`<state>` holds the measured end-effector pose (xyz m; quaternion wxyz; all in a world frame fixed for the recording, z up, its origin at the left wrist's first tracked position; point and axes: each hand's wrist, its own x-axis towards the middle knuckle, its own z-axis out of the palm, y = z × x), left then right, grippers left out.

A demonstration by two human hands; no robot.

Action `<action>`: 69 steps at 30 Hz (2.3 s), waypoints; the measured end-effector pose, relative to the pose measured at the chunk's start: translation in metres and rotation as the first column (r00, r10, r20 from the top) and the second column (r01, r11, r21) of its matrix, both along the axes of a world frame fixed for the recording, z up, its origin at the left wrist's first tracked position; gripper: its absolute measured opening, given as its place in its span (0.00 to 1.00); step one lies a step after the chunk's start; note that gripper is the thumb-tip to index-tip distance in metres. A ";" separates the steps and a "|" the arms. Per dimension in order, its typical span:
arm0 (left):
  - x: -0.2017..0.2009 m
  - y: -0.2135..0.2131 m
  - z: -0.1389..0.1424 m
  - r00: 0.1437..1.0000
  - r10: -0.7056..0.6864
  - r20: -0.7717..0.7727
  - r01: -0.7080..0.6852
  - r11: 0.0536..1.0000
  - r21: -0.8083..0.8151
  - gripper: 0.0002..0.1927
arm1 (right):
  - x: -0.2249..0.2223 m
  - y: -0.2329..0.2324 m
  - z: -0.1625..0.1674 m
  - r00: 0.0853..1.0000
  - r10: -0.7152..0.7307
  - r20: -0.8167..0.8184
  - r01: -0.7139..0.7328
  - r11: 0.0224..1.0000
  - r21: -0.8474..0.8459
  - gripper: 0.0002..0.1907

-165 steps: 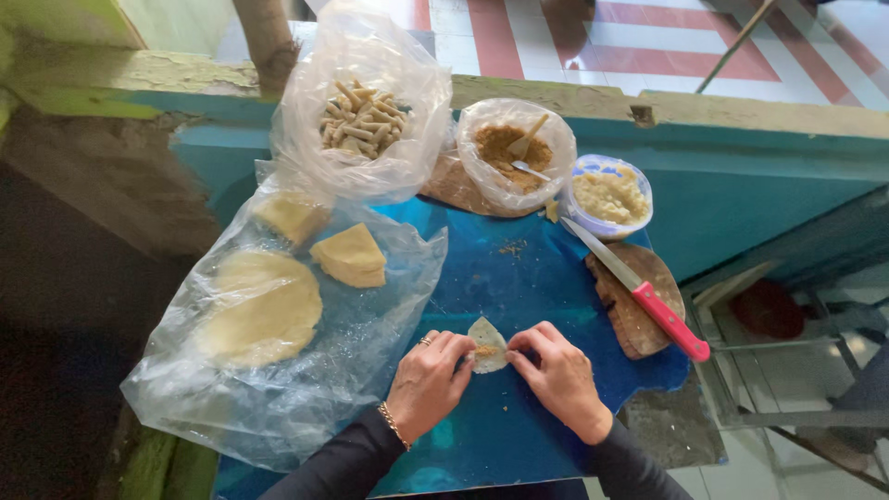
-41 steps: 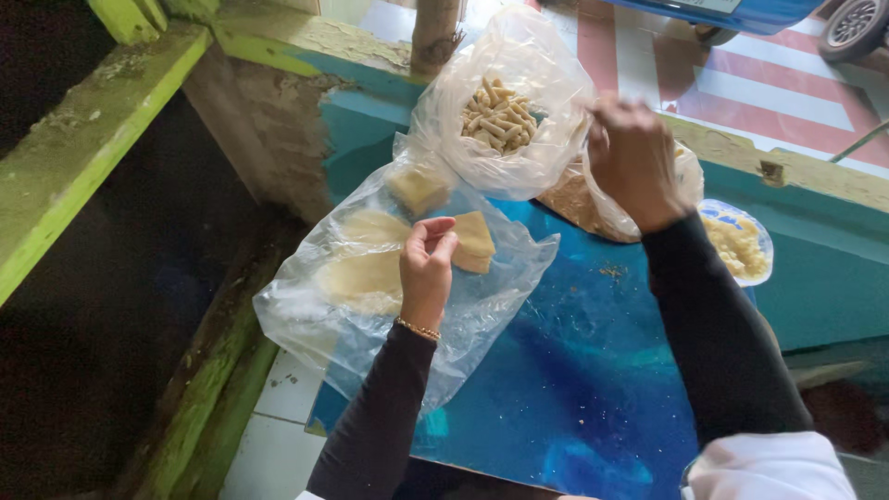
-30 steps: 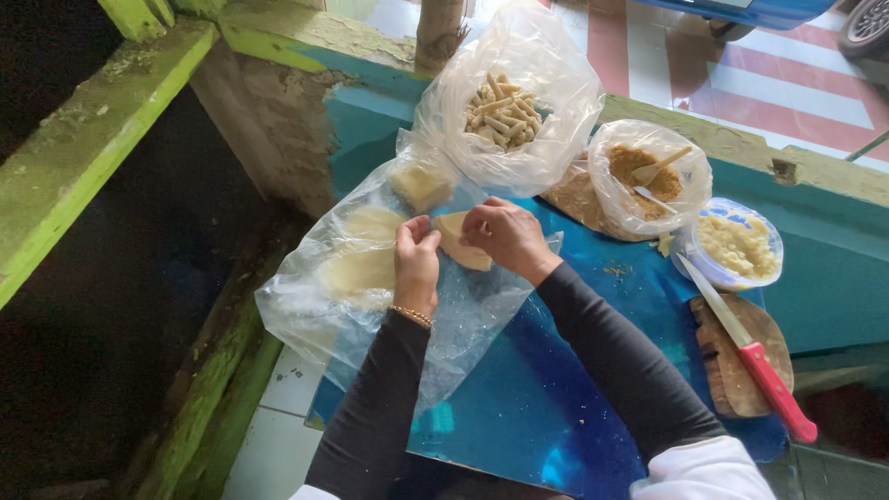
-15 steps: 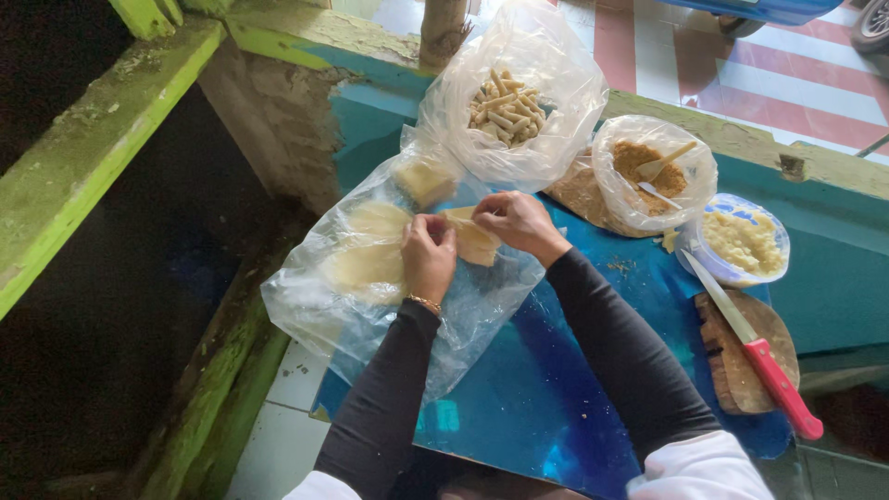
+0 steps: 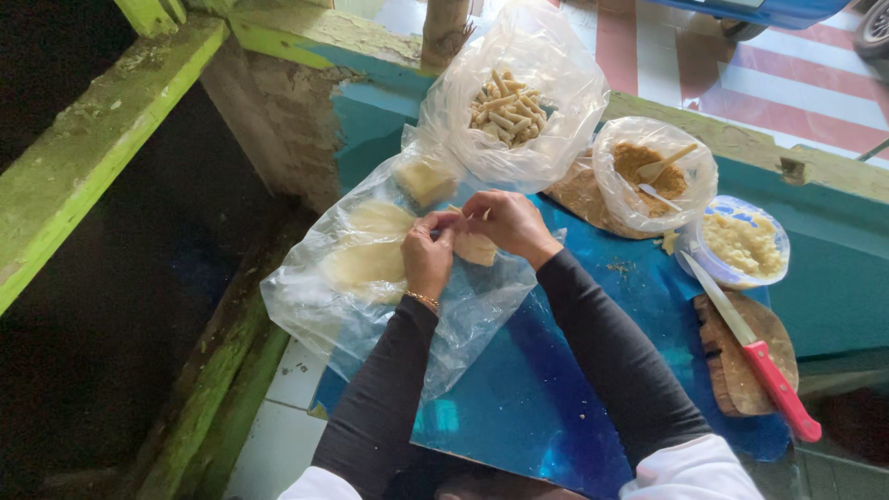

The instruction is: The person folds thin dough wrappers around a spoonful of filling, pressing the edges together by hand and placing each finished filled pastry in a stack on the table. They take wrappers from a plastic-covered pile, scoop filling from a bowl, and repeat the folding cycle.

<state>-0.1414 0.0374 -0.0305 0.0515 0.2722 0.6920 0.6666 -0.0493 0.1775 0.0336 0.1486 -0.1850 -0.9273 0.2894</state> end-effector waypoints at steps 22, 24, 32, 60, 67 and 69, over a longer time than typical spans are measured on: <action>-0.003 -0.002 -0.002 0.976 0.055 -0.211 -0.070 0.996 -0.062 0.16 | 0.010 -0.029 -0.006 0.989 0.013 -0.147 0.037 0.942 0.333 0.08; -0.006 -0.005 0.002 0.982 0.050 -0.182 -0.061 0.997 -0.056 0.17 | 0.006 -0.027 -0.009 0.989 -0.048 -0.139 0.087 0.953 0.290 0.04; 0.010 -0.014 0.019 0.935 -0.003 -0.354 -0.059 0.985 -0.163 0.25 | 0.013 0.017 -0.009 0.976 -0.179 -0.123 0.009 0.596 -0.803 0.08; 0.093 -0.022 0.034 0.267 -0.807 0.527 0.757 0.514 0.404 0.20 | 0.172 -0.065 0.027 0.933 -0.134 -0.334 0.162 0.985 0.058 0.05; 0.100 -0.031 0.022 0.379 -0.812 0.444 0.858 0.488 0.160 0.17 | 0.189 -0.068 0.006 0.930 -0.214 -0.298 0.107 0.934 -0.340 0.09; 0.100 -0.034 0.026 0.393 -0.806 0.443 0.861 0.492 0.131 0.16 | 0.193 -0.064 -0.005 0.933 -0.218 -0.285 0.084 0.905 -0.416 0.07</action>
